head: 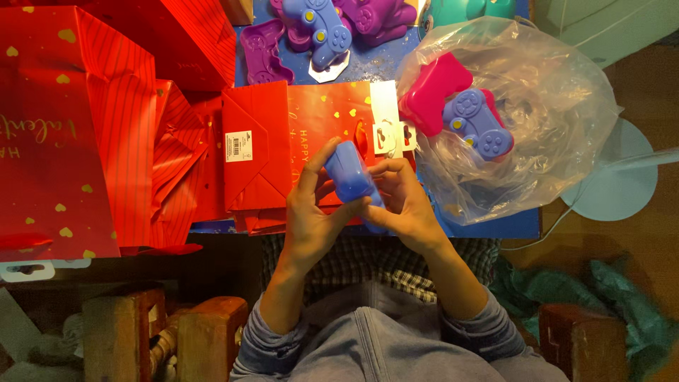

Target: The person packs plastic toy game controllers into red Valentine's Day gift bags, folding the bag flaps closed and stacking the filled bags. They use a small blue utility knife to cut a tag or fastener off a pink toy before placing it with the others.

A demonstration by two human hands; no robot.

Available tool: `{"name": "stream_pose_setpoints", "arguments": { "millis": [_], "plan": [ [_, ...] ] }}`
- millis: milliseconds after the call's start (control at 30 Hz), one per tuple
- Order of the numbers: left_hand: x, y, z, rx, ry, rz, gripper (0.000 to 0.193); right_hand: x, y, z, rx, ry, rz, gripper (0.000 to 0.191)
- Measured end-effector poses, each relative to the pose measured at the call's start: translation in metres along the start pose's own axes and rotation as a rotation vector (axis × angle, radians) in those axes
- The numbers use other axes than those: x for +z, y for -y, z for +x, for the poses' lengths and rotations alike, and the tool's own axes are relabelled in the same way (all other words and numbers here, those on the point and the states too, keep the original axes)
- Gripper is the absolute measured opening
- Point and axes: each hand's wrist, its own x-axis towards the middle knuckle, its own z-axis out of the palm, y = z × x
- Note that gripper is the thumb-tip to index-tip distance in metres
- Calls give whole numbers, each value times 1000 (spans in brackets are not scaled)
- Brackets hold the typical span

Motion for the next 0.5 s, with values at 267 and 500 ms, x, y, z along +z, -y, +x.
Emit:
{"name": "stream_pose_setpoints", "arguments": {
  "millis": [267, 500],
  "plan": [
    [-3, 0, -1, -10, -37, -5, 81, 0, -7, 5, 16, -7, 86, 58],
    [-3, 7, -2, -83, -43, -94, 85, 4, 2, 4, 70, -18, -28, 76]
  ]
}}
